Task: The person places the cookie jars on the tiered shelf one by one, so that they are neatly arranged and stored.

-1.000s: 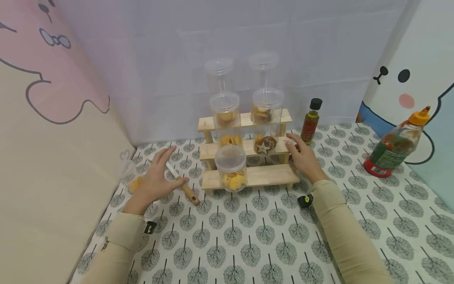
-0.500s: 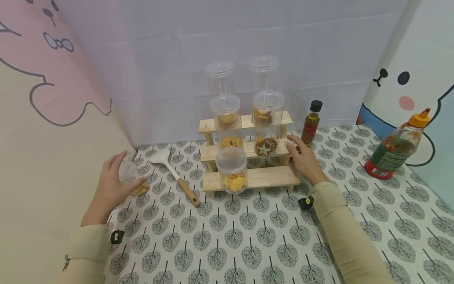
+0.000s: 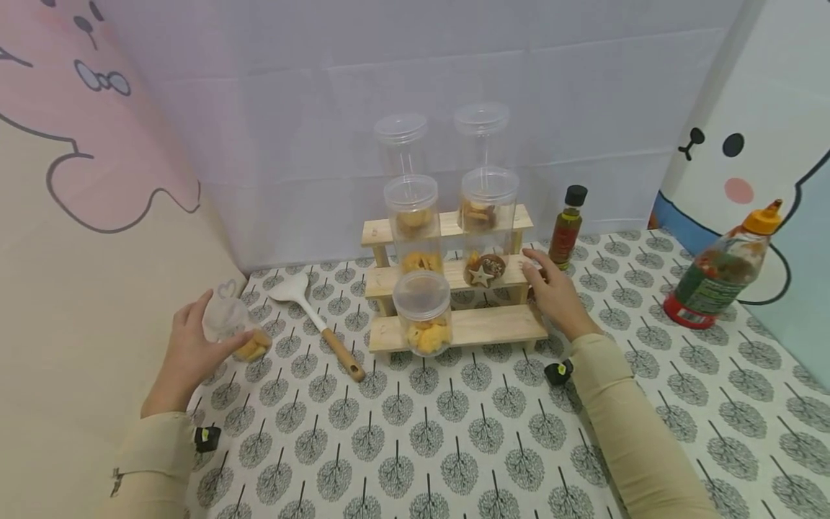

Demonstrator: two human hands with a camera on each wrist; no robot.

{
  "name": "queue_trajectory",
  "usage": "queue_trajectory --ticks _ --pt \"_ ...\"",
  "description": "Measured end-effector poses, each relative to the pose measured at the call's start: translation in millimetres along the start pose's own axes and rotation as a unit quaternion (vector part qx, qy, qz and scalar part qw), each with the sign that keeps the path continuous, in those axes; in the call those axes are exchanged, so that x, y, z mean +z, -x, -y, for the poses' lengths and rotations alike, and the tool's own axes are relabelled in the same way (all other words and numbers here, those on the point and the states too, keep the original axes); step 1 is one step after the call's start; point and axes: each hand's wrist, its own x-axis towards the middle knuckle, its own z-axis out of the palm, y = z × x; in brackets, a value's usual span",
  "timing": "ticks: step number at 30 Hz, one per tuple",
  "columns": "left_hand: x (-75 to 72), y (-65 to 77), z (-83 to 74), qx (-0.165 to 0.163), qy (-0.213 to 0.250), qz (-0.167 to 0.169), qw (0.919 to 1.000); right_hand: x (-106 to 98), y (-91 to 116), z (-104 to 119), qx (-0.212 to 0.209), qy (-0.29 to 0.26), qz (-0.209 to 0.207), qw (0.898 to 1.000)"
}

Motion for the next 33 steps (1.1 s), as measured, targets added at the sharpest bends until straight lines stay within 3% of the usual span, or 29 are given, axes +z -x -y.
queue_trajectory --ticks 8,19,33 --pt "7.3 -4.6 8.5 -0.022 0.015 0.016 0.9995 0 1 1 -0.002 0.002 -0.002 1.000" --pt "16.0 -9.5 8.7 -0.021 0.033 0.018 0.9991 -1 2 0 -0.003 0.002 -0.004 1.000" --pt "24.1 -10.4 11.2 -0.014 0.018 0.003 0.9997 1 0 0 -0.008 0.002 -0.005 1.000"
